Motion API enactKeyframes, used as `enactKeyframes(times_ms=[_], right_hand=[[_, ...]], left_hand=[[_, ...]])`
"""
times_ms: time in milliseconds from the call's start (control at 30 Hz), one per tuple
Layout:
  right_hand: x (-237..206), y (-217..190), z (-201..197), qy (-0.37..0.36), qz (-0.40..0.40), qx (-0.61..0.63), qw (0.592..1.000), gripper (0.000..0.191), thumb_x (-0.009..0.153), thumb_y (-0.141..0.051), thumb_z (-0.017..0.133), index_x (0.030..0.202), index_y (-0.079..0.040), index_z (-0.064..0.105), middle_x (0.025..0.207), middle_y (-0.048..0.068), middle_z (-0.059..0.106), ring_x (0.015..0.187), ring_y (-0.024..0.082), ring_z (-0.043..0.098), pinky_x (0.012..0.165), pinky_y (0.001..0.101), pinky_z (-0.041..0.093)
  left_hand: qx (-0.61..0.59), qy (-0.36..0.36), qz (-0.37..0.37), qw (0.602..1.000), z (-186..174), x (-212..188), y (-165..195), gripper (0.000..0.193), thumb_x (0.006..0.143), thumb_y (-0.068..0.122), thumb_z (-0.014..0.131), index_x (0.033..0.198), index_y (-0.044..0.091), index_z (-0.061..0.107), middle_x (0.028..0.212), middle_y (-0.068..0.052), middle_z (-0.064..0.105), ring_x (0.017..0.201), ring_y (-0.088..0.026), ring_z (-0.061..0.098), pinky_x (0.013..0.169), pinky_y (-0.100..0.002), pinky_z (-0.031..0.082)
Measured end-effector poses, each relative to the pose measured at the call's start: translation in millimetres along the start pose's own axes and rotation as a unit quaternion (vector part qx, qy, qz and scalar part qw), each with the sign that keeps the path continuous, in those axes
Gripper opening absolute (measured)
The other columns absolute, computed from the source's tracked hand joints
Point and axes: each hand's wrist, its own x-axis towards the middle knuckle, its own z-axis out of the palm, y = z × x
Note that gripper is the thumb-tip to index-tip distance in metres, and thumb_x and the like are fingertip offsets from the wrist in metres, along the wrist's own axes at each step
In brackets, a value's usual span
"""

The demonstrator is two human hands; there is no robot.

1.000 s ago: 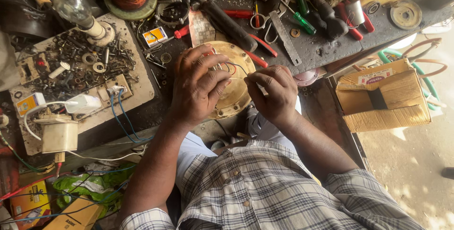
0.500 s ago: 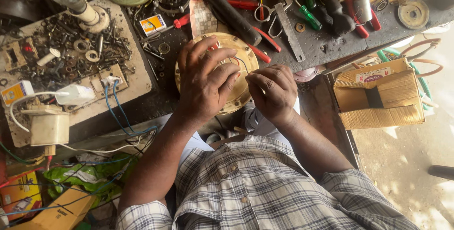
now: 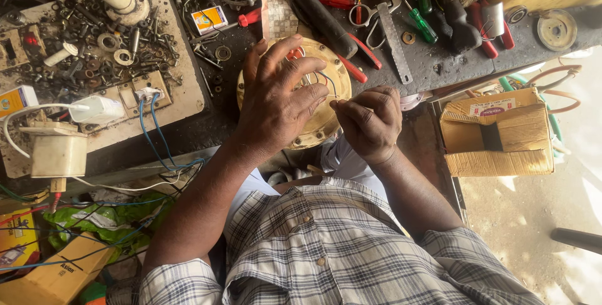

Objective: The person is working on a circular electrical component, using a screwdriver to tighten screws and manipulate wires. The person handles the component with both hands, adjusting wires and securing parts with a screwdriver.

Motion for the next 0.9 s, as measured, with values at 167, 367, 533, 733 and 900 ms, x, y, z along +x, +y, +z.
enactKeyframes(times_ms=[167,367,533,733,900], right_hand=[[4,0,-2,-0.014,-0.01,-0.008,1.0,0.028,0.079,-0.004,0.095,0.099,-0.009,0.075,0.094,0.004,0.061,0.086,0.023,0.062,0.075,0.0372,0.05],[8,2,-4,-0.015,-0.028,-0.003,1.0,0.028,0.079,-0.002,0.094,0.101,-0.007,0.076,0.098,0.006,0.063,0.087,0.024,0.063,0.074,0.0367,0.051],[8,3,-2,-0.018,-0.031,0.002,0.999,0.026,0.081,0.0,0.091,0.1,-0.007,0.075,0.104,0.008,0.069,0.089,0.026,0.066,0.076,0.0369,0.054],[8,3,-2,-0.044,-0.014,0.006,0.999,0.023,0.084,0.002,0.088,0.098,-0.005,0.072,0.099,0.008,0.071,0.087,0.026,0.069,0.076,0.0379,0.056],[7,4,0,-0.052,-0.015,0.017,0.998,0.024,0.084,0.005,0.084,0.1,-0.003,0.068,0.1,0.011,0.071,0.087,0.028,0.069,0.078,0.0386,0.056]], left_hand=[[-0.009,0.01,0.008,1.0,2,1,-3,0.011,0.095,0.022,0.086,0.101,0.017,0.079,0.138,0.0,0.061,0.146,-0.03,0.038,0.125,-0.057,0.025],[-0.02,0.002,0.011,1.0,0,3,-3,0.013,0.092,0.021,0.085,0.103,0.017,0.079,0.137,-0.001,0.061,0.147,-0.031,0.038,0.123,-0.061,0.023],[-0.015,-0.012,0.011,1.0,-2,6,-4,0.012,0.091,0.018,0.085,0.101,0.016,0.078,0.136,0.0,0.061,0.148,-0.032,0.037,0.122,-0.064,0.023],[0.005,-0.027,0.015,1.0,0,8,-4,0.01,0.093,0.019,0.084,0.1,0.017,0.078,0.136,0.001,0.061,0.149,-0.031,0.036,0.124,-0.066,0.021],[-0.006,-0.061,0.037,0.997,-2,16,-9,0.015,0.097,0.03,0.08,0.097,0.016,0.078,0.134,-0.004,0.063,0.147,-0.032,0.037,0.121,-0.067,0.018]])
